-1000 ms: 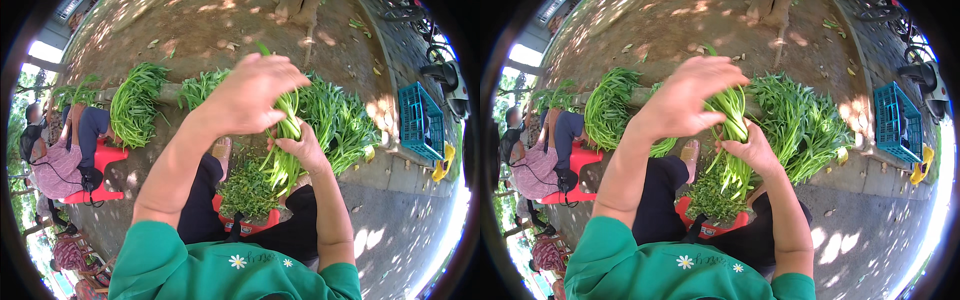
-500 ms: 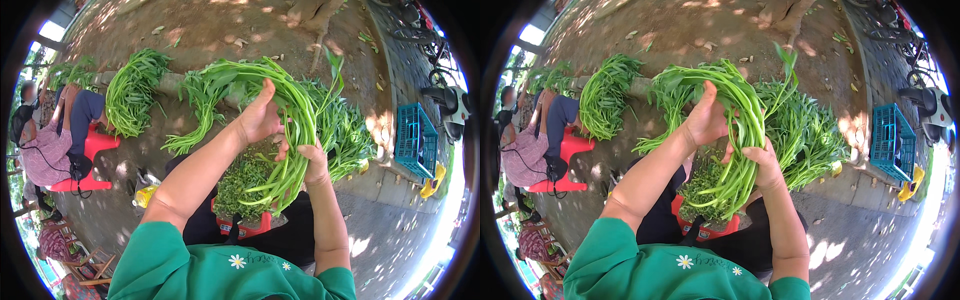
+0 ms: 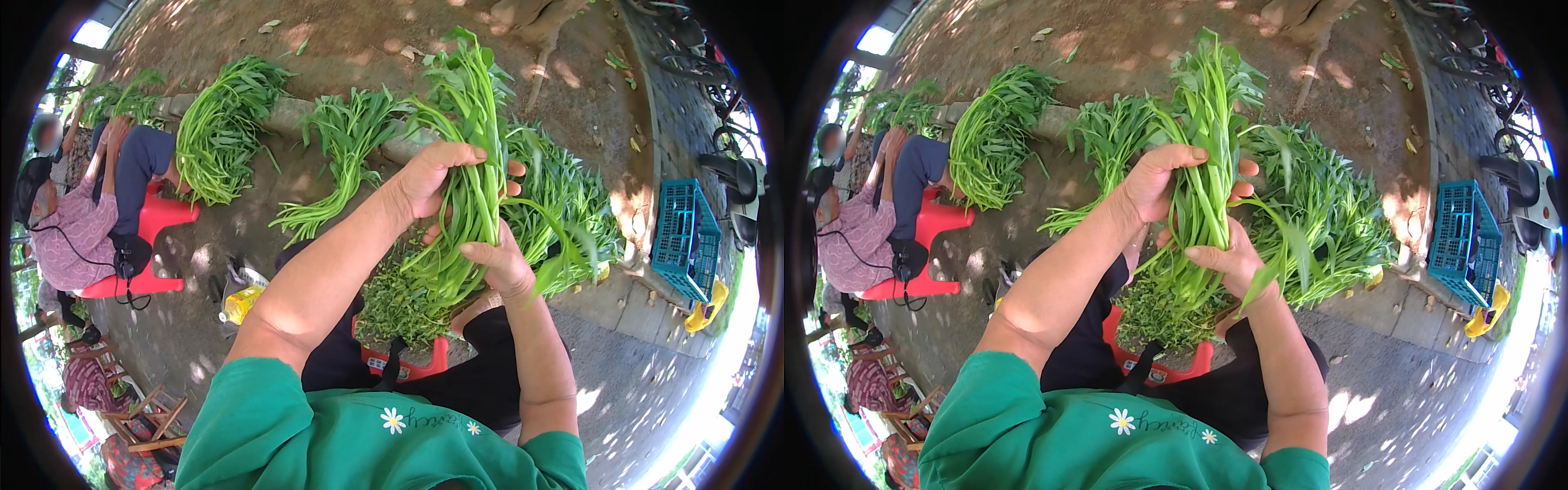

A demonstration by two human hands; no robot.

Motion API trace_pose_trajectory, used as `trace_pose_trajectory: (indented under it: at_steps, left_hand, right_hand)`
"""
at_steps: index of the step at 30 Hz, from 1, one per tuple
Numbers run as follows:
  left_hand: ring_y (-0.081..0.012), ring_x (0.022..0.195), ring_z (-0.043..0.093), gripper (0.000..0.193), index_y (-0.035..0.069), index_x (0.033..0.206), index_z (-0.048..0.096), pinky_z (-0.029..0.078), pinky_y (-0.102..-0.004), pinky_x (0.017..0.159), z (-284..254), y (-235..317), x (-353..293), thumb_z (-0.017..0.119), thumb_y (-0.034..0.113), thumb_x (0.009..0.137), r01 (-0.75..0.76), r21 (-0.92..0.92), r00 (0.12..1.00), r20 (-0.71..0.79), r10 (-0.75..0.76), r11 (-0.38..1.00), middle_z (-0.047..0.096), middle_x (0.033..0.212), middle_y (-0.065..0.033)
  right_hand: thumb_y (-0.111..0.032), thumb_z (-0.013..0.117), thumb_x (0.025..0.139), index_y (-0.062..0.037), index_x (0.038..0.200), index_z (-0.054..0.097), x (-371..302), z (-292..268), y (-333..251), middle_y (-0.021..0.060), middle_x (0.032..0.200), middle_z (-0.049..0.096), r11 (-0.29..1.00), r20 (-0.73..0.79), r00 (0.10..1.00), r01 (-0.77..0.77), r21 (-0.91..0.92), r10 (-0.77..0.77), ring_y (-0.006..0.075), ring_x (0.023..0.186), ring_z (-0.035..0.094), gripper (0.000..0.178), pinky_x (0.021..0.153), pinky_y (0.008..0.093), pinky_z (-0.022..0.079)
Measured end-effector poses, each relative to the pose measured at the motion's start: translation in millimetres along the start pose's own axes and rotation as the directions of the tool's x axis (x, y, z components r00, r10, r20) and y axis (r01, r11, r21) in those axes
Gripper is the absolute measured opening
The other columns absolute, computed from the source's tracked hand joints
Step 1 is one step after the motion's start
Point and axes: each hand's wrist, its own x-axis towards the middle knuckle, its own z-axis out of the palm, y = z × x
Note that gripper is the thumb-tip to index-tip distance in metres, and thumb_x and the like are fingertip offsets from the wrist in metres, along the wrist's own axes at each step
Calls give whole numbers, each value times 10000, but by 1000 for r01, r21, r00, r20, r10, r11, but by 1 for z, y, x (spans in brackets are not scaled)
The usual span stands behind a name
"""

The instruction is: The person picks leaves and stems from bundles of green leafy vegetables by hand and piles the sorted pieces on a red plastic stool. They continue picking from different bundles while sitting outdoors.

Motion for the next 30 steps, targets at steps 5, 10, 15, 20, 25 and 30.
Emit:
trace_pose_trajectory:
  at_steps: [5, 10, 15, 20, 25, 30]
  left_hand:
    - [-331, 1014, 608, 526, -70, 1188, 517, 493, -446, 904, -4, 4, -4, 540, 267, 785, -9, -78, 1000, -28, 7, 997, 570, 1187, -229]
    - [-324, 973, 620, 508, -66, 1160, 536, 500, -441, 888, -14, 1, -3, 571, 280, 789, -21, -145, 1000, -2, 21, 989, 606, 1106, -208]
    - [-287, 960, 626, 585, -3, 1266, 470, 504, -403, 873, -9, -1, 0, 694, 199, 764, -137, 4, 990, 15, 137, 991, 622, 1060, -165]
    - [-276, 956, 628, 657, 1, 1317, 419, 497, -395, 880, -8, 2, 0, 707, 114, 736, -178, 122, 984, 4, 179, 977, 624, 1023, -130]
    - [-240, 927, 631, 639, -22, 1304, 422, 496, -370, 876, -6, 3, 2, 685, 63, 727, -120, 191, 985, -98, 141, 974, 628, 978, -115]
    - [-195, 928, 617, 645, -30, 1294, 443, 493, -337, 883, -9, 3, -3, 703, 59, 711, -80, 256, 992, -73, 102, 963, 632, 995, -103]
  right_hand:
    - [-374, 734, 699, 54, 1256, 436, 1, 0, -10, 169, 1124, 587, 1000, 65, 998, 29, -8, -28, 246, 1036, 566, 764, 970, 364, 408]
    - [-471, 709, 729, 87, 1282, 395, 3, -10, -4, 188, 1164, 571, 999, 43, 998, 47, 13, -47, 259, 1093, 559, 846, 952, 350, 424]
    - [-468, 646, 821, 92, 1278, 400, 3, -13, 1, 143, 1123, 583, 996, -139, 988, 75, 53, -67, 199, 1000, 578, 764, 873, 313, 464]
    - [-434, 672, 804, 57, 1356, 331, 1, -15, -7, 145, 1287, 490, 991, -201, 972, 128, 40, -117, 240, 1149, 508, 814, 987, 348, 392]
    - [-405, 687, 806, 82, 1330, 349, 1, -25, -6, 135, 1195, 543, 984, -248, 953, 161, -82, -176, 198, 1083, 526, 792, 941, 317, 389]
    - [-471, 654, 812, 43, 1379, 306, -3, -24, -16, 142, 1208, 524, 982, -199, 966, 141, -123, -164, 222, 1075, 538, 840, 940, 355, 412]
